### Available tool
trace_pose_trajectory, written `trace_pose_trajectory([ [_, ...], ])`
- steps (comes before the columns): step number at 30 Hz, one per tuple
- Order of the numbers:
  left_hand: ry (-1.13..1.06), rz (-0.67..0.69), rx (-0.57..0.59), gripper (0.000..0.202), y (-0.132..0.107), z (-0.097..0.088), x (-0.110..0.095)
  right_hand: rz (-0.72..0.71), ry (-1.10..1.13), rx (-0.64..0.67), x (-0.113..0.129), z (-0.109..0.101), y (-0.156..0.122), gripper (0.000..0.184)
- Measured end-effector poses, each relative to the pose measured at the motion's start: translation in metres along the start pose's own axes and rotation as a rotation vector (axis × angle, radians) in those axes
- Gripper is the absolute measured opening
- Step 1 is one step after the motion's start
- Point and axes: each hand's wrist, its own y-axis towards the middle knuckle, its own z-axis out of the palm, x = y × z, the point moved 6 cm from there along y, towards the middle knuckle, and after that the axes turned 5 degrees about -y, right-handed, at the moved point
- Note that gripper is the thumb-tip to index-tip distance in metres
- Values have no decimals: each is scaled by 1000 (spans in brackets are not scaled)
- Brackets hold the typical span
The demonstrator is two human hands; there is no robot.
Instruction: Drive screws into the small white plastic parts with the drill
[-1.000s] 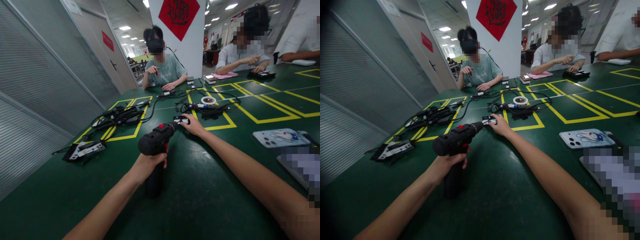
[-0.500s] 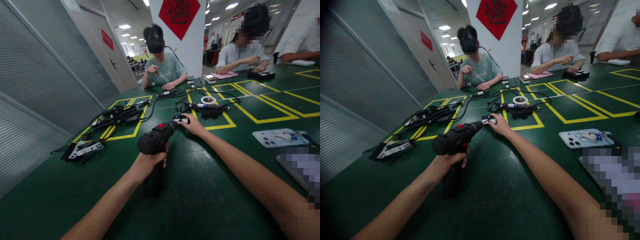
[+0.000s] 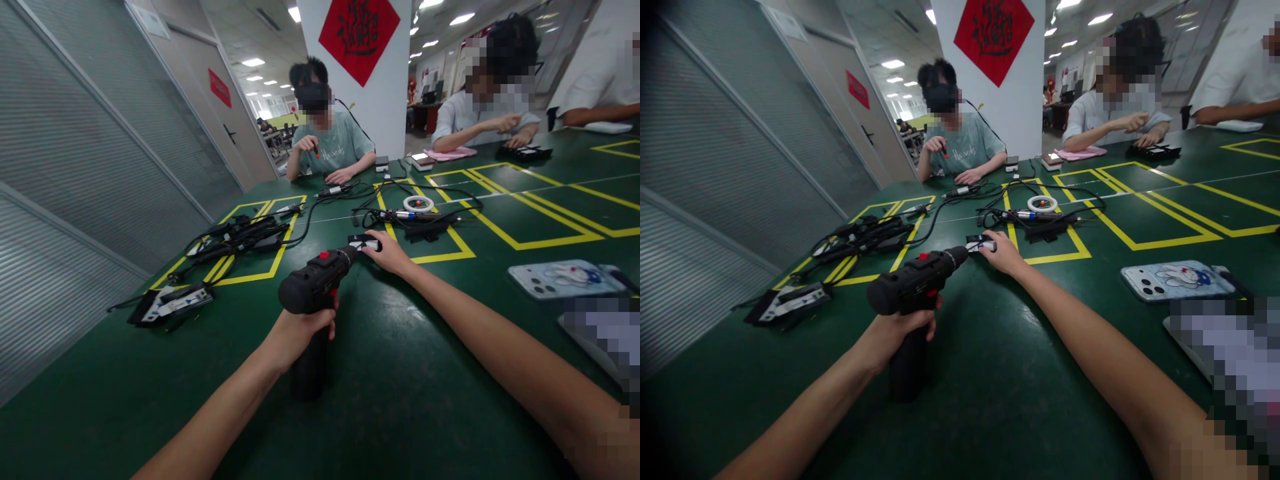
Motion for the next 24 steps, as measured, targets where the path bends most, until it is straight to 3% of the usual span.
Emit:
trace_pose_trajectory([
  [24, -33, 12, -1, 19, 1, -1, 5, -15, 0, -14, -1, 0, 0, 47],
])
